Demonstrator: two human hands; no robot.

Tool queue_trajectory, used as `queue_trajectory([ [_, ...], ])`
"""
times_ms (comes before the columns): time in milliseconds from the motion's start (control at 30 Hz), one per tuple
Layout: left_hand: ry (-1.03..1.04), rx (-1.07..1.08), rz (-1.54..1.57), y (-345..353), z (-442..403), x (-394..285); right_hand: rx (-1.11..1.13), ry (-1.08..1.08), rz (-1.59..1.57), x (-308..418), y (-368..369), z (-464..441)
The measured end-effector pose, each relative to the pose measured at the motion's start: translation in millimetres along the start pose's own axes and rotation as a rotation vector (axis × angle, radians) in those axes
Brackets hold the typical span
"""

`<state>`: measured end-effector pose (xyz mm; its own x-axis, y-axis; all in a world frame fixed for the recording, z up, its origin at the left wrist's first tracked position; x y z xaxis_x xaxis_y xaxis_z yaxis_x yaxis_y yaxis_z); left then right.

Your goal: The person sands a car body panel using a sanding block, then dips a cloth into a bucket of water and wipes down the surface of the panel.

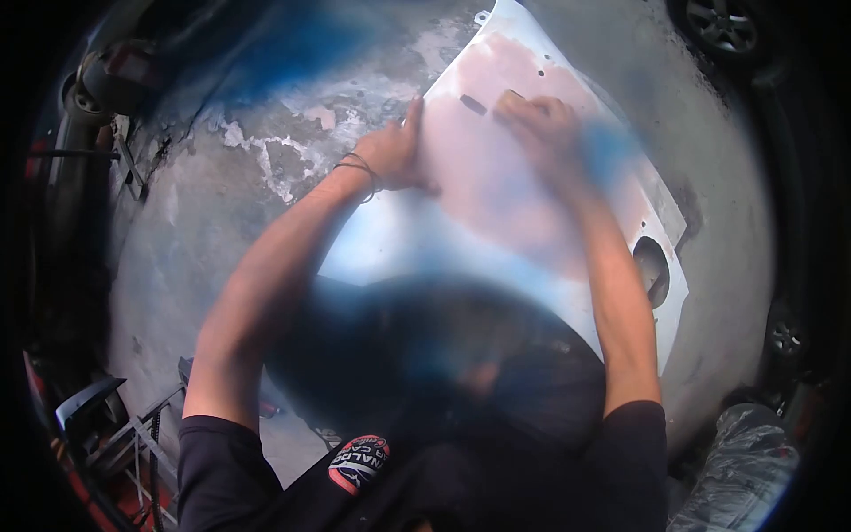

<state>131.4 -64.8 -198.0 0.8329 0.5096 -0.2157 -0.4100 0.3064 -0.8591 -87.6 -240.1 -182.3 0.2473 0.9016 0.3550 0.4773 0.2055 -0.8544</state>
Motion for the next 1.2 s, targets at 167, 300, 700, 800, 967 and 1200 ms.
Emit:
queue_trajectory([
  [167,0.002,0.003,0.012,-0.5,-2.0,5.1,-0.083,0.024,0.029,23.1,58.3,-95.1],
  [300,0.007,-0.002,0.029,1.5,-3.5,3.6,0.045,-0.059,0.032,22.7,8.2,-24.4],
  [700,-0.001,0.025,0.011,-3.7,1.1,1.2,-0.164,0.044,0.174,-7.9,26.9,-65.3],
  [800,0.019,-0.010,0.015,-4.4,1.4,1.4,-0.093,0.030,0.066,16.8,13.4,-16.3],
  [967,-0.018,0.002,-0.031,-4.6,3.5,-0.8,-0.059,0.065,0.091,21.8,3.0,-1.3],
  [1200,0.001,0.008,0.028,-2.5,1.7,2.1,-0.149,0.075,0.098,-22.3,15.6,-42.1],
])
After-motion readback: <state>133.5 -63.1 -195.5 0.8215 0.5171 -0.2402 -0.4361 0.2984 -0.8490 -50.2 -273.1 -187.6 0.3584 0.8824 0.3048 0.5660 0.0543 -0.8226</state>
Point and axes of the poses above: each hand's wrist, its own z-axis away from the middle knuckle, its own y-axis out of the palm, x = y × z, the point moved 6 cm from there along -z, towards the middle knuckle, and after that the axes turned 11 degrees about -y, right-handed, at the moved point
